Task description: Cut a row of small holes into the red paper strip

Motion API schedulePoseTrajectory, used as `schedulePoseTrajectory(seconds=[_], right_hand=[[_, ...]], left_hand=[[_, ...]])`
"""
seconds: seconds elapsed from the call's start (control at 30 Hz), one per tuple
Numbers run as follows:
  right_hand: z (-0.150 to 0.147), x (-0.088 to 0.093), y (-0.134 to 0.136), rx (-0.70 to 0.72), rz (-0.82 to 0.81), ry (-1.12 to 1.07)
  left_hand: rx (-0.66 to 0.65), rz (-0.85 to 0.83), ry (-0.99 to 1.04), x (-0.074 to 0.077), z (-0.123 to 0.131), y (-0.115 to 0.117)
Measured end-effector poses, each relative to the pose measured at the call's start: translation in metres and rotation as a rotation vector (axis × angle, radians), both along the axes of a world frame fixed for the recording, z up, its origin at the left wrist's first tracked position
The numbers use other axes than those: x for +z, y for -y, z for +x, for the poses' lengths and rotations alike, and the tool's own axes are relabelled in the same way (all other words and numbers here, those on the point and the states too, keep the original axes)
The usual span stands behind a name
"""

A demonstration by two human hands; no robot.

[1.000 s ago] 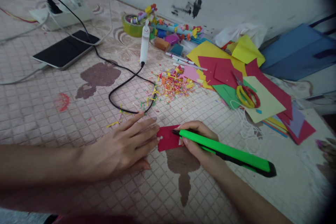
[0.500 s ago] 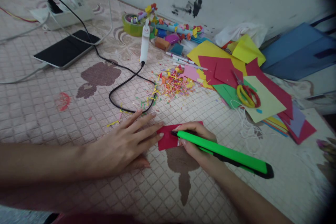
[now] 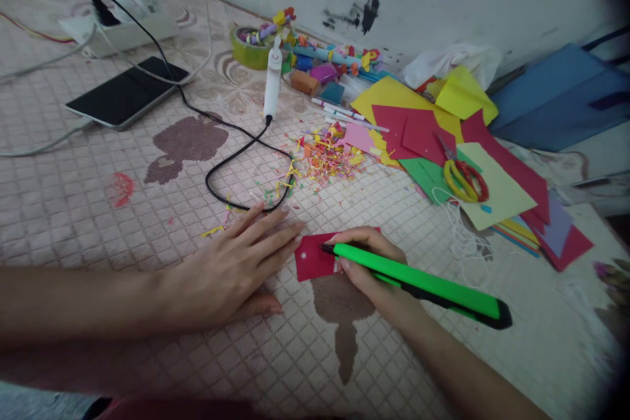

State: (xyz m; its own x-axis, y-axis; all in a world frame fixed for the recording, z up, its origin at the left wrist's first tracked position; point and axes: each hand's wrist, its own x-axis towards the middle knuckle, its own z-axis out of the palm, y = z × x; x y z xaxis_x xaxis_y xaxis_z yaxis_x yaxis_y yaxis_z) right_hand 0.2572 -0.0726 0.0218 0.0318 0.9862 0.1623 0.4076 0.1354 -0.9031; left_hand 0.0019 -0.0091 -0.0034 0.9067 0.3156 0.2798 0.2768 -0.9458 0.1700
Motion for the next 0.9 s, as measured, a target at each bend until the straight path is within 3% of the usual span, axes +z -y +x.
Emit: schedulePoseTrajectory(seconds=[0.27,0.47,0.7,0.9], right_hand=[[-0.001,-0.007,0.001,-0.024,0.088,0.042],[0.0,-0.011,0.006,0.058,0.085,0.057],[0.001,-0.016,0.011,0.064,0.086,0.102],[0.001,-0.016,0.01,0.065,0.129,0.14]], left_hand=[[-0.094,0.013,-0.025,0.004,0.0,-0.001],[-0.058,0.023,0.005,0.004,0.0,0.006],[-0.148,-0.065,-0.078,0.004,0.001,0.003],[-0.145,-0.064,-0.071,0.003,0.001,0.003]])
